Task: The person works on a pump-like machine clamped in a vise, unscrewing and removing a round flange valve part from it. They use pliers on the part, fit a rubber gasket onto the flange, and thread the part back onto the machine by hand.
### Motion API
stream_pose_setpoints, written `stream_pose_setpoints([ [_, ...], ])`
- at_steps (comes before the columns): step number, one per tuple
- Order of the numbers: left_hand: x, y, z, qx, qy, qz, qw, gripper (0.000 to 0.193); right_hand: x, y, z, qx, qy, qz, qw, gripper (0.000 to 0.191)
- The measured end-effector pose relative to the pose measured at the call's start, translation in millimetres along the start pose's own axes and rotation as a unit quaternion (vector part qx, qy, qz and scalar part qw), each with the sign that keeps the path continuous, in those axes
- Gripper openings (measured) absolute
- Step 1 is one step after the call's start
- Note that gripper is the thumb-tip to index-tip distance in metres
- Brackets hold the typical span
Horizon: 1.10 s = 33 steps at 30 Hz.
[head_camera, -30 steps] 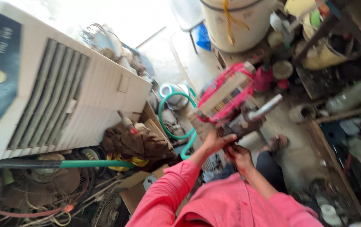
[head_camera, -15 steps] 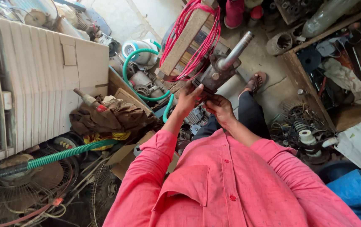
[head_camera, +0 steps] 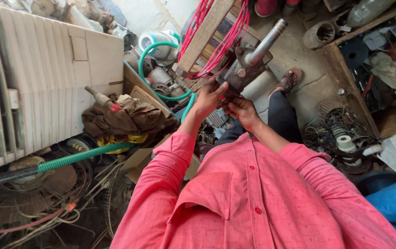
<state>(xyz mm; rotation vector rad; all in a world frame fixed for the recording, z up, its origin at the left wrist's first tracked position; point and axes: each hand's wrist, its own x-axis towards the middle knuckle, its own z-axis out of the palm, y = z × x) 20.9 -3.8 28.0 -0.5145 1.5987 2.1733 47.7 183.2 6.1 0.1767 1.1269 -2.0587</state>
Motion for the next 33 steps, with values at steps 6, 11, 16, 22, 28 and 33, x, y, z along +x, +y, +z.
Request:
stream_pose_setpoints([
  [6,1.8,8.1,-1.6,0.093,0.007,-0.055,0.994,0.052,11.8,2.4,5.4,-0.134,0.086,-0.049,0.986,0.031],
  [11,1.9,19.0,5.9,0.128,0.019,0.050,0.990,0.057,21.4,4.0,3.5,-0.209,0.126,-0.062,0.968,0.022],
  [16,0.8,31.3,15.8,0.171,0.019,0.108,0.979,0.055,23.4,-6.2,-0.1,-0.057,0.097,0.005,0.994,0.018],
  [22,-1.0,36.6,20.3,0.113,0.049,0.018,0.992,0.060,18.3,-9.3,6.1,-0.020,0.130,0.082,0.988,0.019],
  [28,0.5,32.7,21.4,0.121,0.055,0.039,0.990,0.061,17.8,-1.7,4.5,0.032,0.115,0.047,0.992,0.021],
  [33,1.6,30.5,22.2,0.083,0.047,0.036,0.995,0.061,19.0,-2.8,10.9,0.052,0.158,0.021,0.986,0.016],
])
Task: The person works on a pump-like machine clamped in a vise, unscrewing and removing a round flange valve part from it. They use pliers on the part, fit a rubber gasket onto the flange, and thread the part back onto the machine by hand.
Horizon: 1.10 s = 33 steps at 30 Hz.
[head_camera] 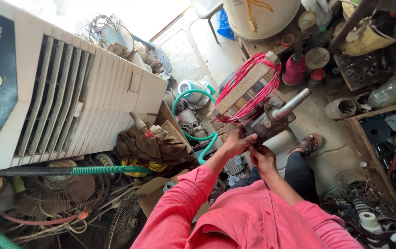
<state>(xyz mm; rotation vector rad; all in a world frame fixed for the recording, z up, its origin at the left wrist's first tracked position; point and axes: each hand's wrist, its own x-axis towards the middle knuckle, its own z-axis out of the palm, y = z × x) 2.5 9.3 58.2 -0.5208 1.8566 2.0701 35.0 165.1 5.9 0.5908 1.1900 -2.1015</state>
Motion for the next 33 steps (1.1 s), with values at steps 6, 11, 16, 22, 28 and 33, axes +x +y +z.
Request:
stream_pose_setpoints([
  [6,4.0,-11.3,0.5,-0.086,-0.011,-0.033,0.996,0.062,-10.9,-14.9,5.8,0.064,0.011,0.011,0.998,0.019],
  [11,4.8,-16.1,-3.7,-0.021,-0.010,-0.014,1.000,0.053,-6.8,-3.5,1.9,-0.015,0.012,0.004,1.000,0.014],
  [16,-0.3,-7.4,-2.7,-0.058,-0.008,-0.024,0.998,0.058,0.7,5.7,-3.6,-0.024,-0.020,-0.002,1.000,0.017],
  [22,-0.1,-4.7,-3.0,-0.031,0.000,-0.052,0.998,0.058,0.3,3.2,-6.2,-0.042,-0.043,0.006,0.998,0.017],
  [28,0.1,-12.6,-4.7,-0.061,-0.029,-0.018,0.998,0.056,2.9,7.7,-11.3,-0.025,-0.088,-0.033,0.995,0.019],
  [33,-0.9,-11.4,-4.0,-0.085,-0.032,-0.022,0.996,0.056,4.0,10.9,-15.8,-0.084,-0.044,-0.041,0.995,0.024],
])
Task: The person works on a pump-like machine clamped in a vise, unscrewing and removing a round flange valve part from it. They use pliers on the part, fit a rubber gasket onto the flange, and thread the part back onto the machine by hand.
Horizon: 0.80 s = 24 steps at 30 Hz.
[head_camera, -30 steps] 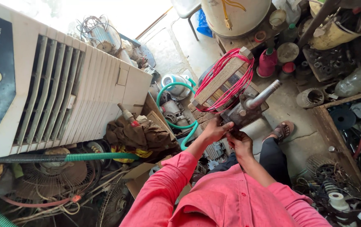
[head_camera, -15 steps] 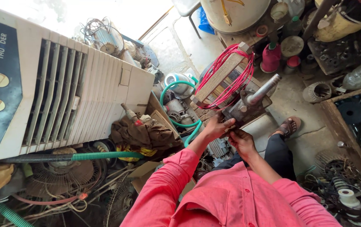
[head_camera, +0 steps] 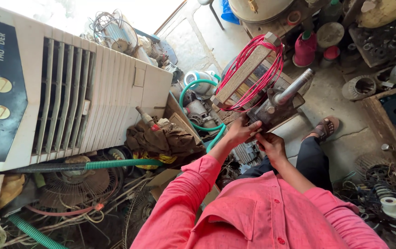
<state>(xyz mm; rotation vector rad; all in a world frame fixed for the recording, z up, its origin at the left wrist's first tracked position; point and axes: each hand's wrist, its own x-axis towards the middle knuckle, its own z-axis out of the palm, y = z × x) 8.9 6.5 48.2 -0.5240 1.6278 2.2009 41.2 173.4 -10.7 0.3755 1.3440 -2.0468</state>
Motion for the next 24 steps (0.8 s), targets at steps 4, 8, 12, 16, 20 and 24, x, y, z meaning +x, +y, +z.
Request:
stream_pose_setpoints([
  [4,-2.0,5.0,2.0,-0.007,0.015,-0.027,1.000,0.055,0.8,3.0,-0.2,-0.004,-0.026,-0.030,0.999,0.024],
  [8,-3.8,7.4,0.2,0.049,0.022,-0.032,0.998,0.052,0.7,5.1,-0.2,0.039,-0.049,-0.011,0.998,0.022],
  [12,-3.5,6.5,-1.1,0.070,0.013,0.000,0.997,0.052,1.5,4.0,1.0,-0.071,-0.001,-0.025,0.997,0.030],
  [16,-3.6,5.9,0.3,0.032,0.013,-0.018,0.999,0.052,0.1,2.4,-0.7,0.041,-0.055,0.002,0.998,0.018],
  [20,-6.3,9.0,2.0,0.033,0.003,-0.009,0.999,0.051,1.3,5.6,0.4,-0.003,-0.009,0.007,1.000,0.024],
  [24,-7.2,14.6,2.8,0.047,0.011,-0.022,0.999,0.053,6.1,5.8,-0.3,-0.057,-0.021,-0.030,0.998,0.026],
])
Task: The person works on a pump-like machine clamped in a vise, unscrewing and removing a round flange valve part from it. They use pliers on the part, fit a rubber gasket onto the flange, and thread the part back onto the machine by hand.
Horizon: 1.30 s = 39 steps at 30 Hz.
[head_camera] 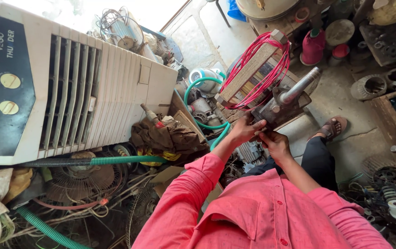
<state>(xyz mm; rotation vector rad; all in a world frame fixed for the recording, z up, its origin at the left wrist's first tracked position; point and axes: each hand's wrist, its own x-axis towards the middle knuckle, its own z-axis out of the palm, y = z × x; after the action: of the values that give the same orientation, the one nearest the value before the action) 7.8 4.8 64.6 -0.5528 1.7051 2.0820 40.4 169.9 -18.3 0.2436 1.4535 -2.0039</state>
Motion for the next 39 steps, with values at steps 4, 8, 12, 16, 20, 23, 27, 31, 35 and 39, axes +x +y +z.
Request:
stream_pose_setpoints([
  [4,-0.3,3.5,1.4,-0.015,0.013,-0.017,1.000,0.054,0.0,-2.4,-1.0,0.102,-0.044,0.036,0.993,0.020],
  [8,-0.2,4.9,1.4,0.030,0.011,0.012,0.999,0.055,-1.0,-2.0,1.2,-0.008,0.016,0.031,0.999,0.026],
  [12,0.5,3.1,0.9,-0.016,-0.001,0.020,1.000,0.058,0.2,-1.2,-3.2,0.053,-0.056,-0.030,0.997,0.023],
  [16,0.4,-1.1,-1.4,0.006,0.022,-0.043,0.999,0.058,0.1,-1.2,-4.5,0.092,-0.057,0.038,0.993,0.020],
  [20,2.7,-2.7,-2.0,0.028,-0.001,0.040,0.999,0.055,2.5,-3.3,-0.3,0.008,-0.017,0.022,1.000,0.024],
  [23,3.1,-1.7,-0.9,-0.009,0.004,-0.003,1.000,0.056,3.8,-9.6,-0.5,0.067,-0.060,0.022,0.996,0.021],
  [27,2.3,-1.3,1.7,-0.011,0.045,-0.091,0.995,0.057,1.4,-14.5,-1.8,0.098,-0.063,0.071,0.991,0.020],
  [31,2.6,-5.4,0.0,-0.022,-0.006,0.042,0.999,0.057,1.0,-11.6,-2.1,0.002,-0.024,0.045,0.999,0.021],
  [35,2.2,-6.8,-2.5,-0.001,0.011,-0.012,1.000,0.058,2.9,-8.7,-3.8,0.102,-0.072,0.044,0.991,0.019],
  [39,1.6,-3.4,-1.0,0.052,0.030,0.013,0.998,0.058,2.0,-7.4,-3.1,0.056,-0.060,0.031,0.996,0.021],
])
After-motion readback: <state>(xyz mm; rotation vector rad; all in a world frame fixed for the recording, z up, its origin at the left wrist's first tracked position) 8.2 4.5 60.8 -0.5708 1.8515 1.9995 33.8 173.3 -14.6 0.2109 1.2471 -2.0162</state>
